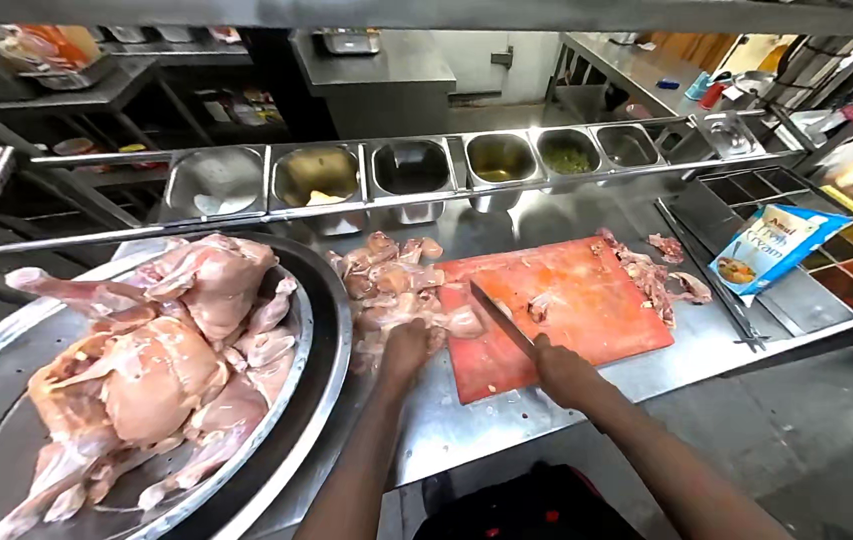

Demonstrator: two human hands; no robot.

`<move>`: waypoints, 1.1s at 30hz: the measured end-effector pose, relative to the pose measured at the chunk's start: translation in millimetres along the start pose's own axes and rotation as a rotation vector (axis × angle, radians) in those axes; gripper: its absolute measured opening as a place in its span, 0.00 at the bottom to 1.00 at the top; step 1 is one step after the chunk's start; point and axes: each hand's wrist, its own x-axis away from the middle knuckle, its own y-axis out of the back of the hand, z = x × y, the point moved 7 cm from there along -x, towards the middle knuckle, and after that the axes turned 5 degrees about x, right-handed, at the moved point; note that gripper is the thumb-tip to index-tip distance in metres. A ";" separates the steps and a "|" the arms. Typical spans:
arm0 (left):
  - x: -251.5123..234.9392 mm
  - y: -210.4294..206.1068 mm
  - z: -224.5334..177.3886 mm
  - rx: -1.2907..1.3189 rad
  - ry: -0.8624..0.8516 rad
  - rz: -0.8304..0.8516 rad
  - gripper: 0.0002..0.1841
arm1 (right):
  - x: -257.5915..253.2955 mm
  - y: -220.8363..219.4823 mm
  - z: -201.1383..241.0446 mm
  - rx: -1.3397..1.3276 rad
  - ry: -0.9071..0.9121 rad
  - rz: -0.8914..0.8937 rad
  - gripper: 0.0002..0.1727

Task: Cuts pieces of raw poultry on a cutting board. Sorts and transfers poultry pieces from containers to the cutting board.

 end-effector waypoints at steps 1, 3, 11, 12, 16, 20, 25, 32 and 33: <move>0.4 9.2 -2.5 0.024 -0.014 -0.034 0.26 | 11.5 -5.3 -9.5 0.005 -0.004 0.024 0.22; 7.5 25.1 -12.3 0.029 -0.013 -0.049 0.25 | 31.2 -11.8 -28.0 -0.006 -0.029 0.065 0.21; 21.2 -26.4 -36.1 0.312 -0.008 0.143 0.24 | 0.5 5.3 -107.2 -0.392 -0.094 -0.062 0.20; 22.2 -37.9 -32.8 0.352 0.022 0.158 0.23 | 1.5 10.6 -113.8 -0.466 -0.116 -0.092 0.20; 22.7 -74.6 7.4 0.210 0.195 0.191 0.24 | 22.2 32.5 -130.1 -0.769 -0.134 -0.230 0.18; 24.3 -78.7 24.8 0.078 0.211 0.239 0.25 | 57.6 72.7 -127.4 -0.794 -0.028 -0.457 0.18; 24.1 -73.3 31.1 0.038 0.226 0.257 0.26 | 125.2 151.0 -87.9 -0.614 0.233 -0.919 0.18; 24.6 -75.2 31.2 -0.011 0.169 0.267 0.25 | 117.9 143.9 9.4 -0.515 0.246 -1.243 0.28; 23.1 -75.4 30.3 -0.044 0.131 0.286 0.26 | 89.9 115.7 26.0 -0.390 0.229 -1.110 0.25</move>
